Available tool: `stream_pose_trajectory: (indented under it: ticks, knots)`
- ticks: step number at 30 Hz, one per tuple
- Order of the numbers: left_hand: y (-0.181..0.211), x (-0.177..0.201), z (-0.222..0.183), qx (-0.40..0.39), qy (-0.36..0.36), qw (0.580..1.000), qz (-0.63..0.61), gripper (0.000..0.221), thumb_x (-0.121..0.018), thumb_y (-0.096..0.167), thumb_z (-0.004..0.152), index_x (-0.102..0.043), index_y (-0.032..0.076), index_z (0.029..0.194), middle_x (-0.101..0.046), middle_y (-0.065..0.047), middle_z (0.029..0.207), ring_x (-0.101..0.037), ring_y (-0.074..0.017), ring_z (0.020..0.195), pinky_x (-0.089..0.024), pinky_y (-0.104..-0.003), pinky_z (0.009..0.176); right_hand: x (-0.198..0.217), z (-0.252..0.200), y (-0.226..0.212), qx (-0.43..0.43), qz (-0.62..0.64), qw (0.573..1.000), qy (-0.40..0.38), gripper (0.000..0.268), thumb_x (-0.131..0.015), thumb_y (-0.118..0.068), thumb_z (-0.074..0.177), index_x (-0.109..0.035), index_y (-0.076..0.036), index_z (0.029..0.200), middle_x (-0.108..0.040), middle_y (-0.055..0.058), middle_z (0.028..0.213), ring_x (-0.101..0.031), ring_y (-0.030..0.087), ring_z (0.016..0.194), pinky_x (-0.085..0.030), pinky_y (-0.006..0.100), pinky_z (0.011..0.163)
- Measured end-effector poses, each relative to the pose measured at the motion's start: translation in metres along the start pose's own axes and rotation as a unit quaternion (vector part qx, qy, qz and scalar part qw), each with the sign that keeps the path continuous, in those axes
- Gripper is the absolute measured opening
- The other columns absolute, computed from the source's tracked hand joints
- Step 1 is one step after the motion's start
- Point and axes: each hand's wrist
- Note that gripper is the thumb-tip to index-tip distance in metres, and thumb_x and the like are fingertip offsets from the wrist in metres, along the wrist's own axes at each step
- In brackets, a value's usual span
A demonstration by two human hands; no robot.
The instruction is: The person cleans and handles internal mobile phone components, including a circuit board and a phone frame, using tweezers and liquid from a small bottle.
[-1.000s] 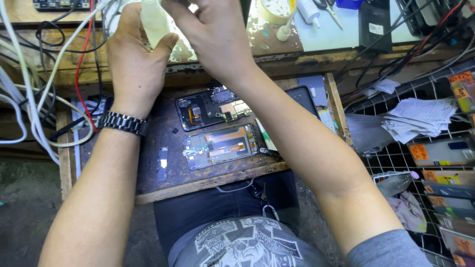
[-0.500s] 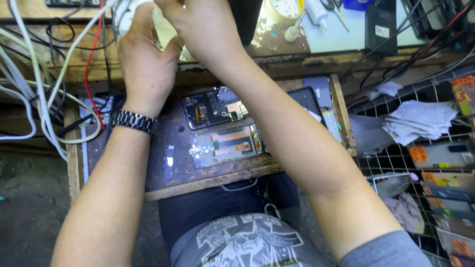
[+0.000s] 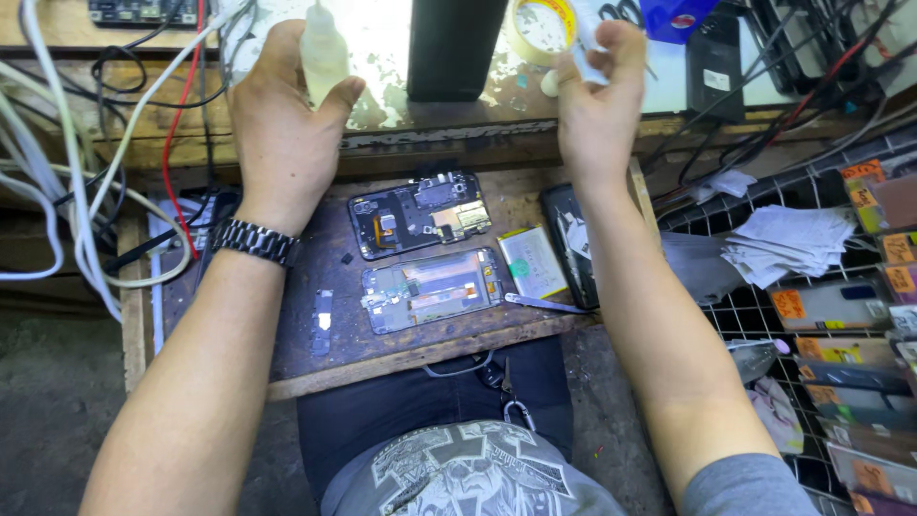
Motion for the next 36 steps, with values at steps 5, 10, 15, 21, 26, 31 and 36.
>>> stream_pose_trajectory:
  ticks: [5,10,15,21,26,31,36]
  knots:
    - [0.018,0.005,-0.007,0.016,-0.003,1.000,0.001,0.037,-0.084,0.014,0.095,-0.064,0.005,0.126,-0.077,-0.012,0.106,-0.076,-0.0251,0.096,-0.058,-0.036,0.084,0.001,-0.007,0.042,-0.013,-0.142,0.987,-0.077,0.034,-0.074,-0.004,0.096,-0.056,-0.001,0.125,-0.066,0.009,0.111,-0.064,0.019,0.103,-0.052,0.033,0.094]
    - [0.053,0.012,-0.028,-0.006,-0.004,1.000,-0.003,0.044,-0.085,0.016,0.094,-0.063,0.001,0.130,-0.075,-0.016,0.111,-0.076,-0.0273,0.102,-0.058,-0.038,0.089,0.007,-0.008,0.016,-0.016,0.025,0.998,-0.058,0.029,-0.071,0.003,0.105,-0.058,0.000,0.131,-0.068,0.009,0.114,-0.063,0.016,0.102,-0.052,0.029,0.091]
    - [0.081,0.012,-0.050,0.015,-0.056,0.998,-0.004,0.044,-0.085,0.017,0.089,-0.065,0.003,0.125,-0.072,-0.016,0.111,-0.072,-0.0331,0.098,-0.056,-0.040,0.085,0.025,-0.038,-0.049,-0.041,0.312,0.937,-0.151,0.034,-0.068,0.007,0.111,-0.051,0.000,0.139,-0.065,0.010,0.126,-0.063,0.014,0.110,-0.052,0.027,0.100]
    - [0.105,-0.001,-0.066,-0.019,-0.091,0.995,0.038,0.047,-0.086,0.021,0.082,-0.065,0.006,0.121,-0.071,-0.014,0.109,-0.066,-0.0349,0.101,-0.047,-0.045,0.086,0.031,-0.054,-0.112,-0.034,0.329,0.903,-0.274,0.034,-0.067,0.003,0.112,-0.050,0.000,0.142,-0.065,0.011,0.133,-0.062,0.013,0.118,-0.055,0.028,0.107]
    - [0.114,-0.002,-0.083,-0.016,-0.113,0.993,0.030,0.045,-0.083,0.022,0.084,-0.065,0.006,0.123,-0.072,-0.013,0.106,-0.067,-0.0348,0.100,-0.047,-0.046,0.086,0.036,-0.069,-0.117,-0.062,0.297,0.905,-0.298,0.032,-0.067,0.001,0.109,-0.053,0.001,0.138,-0.065,0.010,0.130,-0.064,0.013,0.118,-0.055,0.027,0.103]
    - [0.121,-0.001,-0.096,-0.005,-0.120,0.993,0.017,0.049,-0.083,0.025,0.083,-0.065,0.004,0.123,-0.072,-0.015,0.104,-0.067,-0.0362,0.095,-0.049,-0.047,0.085,0.040,-0.092,-0.110,-0.107,0.323,0.904,-0.258,0.034,-0.069,0.001,0.106,-0.055,-0.001,0.137,-0.066,0.009,0.128,-0.065,0.012,0.116,-0.055,0.027,0.102]
    - [0.125,-0.005,-0.110,0.025,-0.133,0.991,-0.001,0.046,-0.082,0.025,0.084,-0.067,0.005,0.123,-0.073,-0.016,0.101,-0.069,-0.0363,0.092,-0.050,-0.046,0.081,0.036,-0.114,-0.108,-0.148,0.339,0.901,-0.227,0.040,-0.079,0.001,0.102,-0.055,0.002,0.134,-0.061,0.008,0.119,-0.057,0.012,0.107,-0.051,0.030,0.100]
Point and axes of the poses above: each hand's wrist, its own z-axis towards the middle knuckle, its own x-axis out of the back of the hand, y = z × x
